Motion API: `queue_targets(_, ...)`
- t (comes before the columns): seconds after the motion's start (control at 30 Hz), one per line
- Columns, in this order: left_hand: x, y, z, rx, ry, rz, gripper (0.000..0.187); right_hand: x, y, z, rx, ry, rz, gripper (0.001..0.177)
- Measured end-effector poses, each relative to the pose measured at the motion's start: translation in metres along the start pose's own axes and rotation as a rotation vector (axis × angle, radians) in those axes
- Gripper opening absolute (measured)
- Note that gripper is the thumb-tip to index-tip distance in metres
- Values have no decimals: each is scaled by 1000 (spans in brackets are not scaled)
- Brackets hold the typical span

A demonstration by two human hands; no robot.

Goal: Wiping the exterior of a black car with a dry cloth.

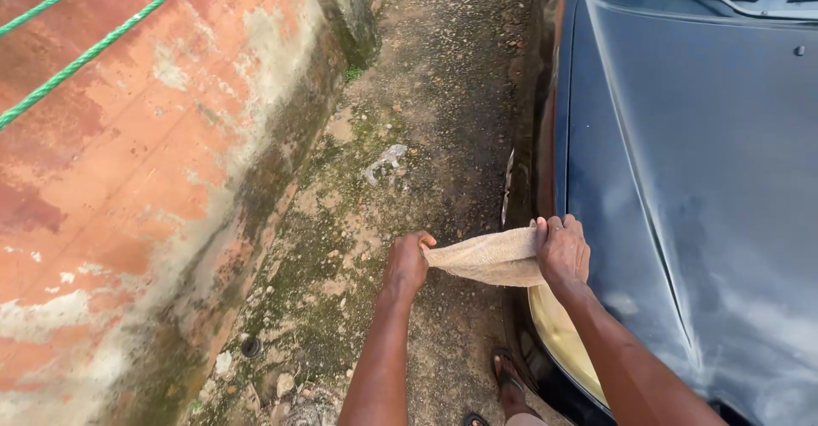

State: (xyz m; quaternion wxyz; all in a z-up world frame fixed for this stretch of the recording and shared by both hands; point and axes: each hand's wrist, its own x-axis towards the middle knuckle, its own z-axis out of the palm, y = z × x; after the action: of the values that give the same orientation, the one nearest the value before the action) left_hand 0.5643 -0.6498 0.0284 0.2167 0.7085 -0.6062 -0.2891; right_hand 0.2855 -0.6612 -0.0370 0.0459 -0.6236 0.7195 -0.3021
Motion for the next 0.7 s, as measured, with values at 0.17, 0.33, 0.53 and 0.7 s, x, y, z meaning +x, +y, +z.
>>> queue_targets(0.17,84,-31,50,19,-189,96,46,39,35,21,-97,33,112,37)
queue_targets(0.33,147,20,68,30,-609,-209,39,100,74,35,-198,13,199,35)
queue_targets(0.53,244,100,87,-272,-573,-3,47,210,89,7,-174,88,396,38)
queue_targets(0.7,293,174,77,-259,-290,206,70,269,109,-2,-106,413,352,61)
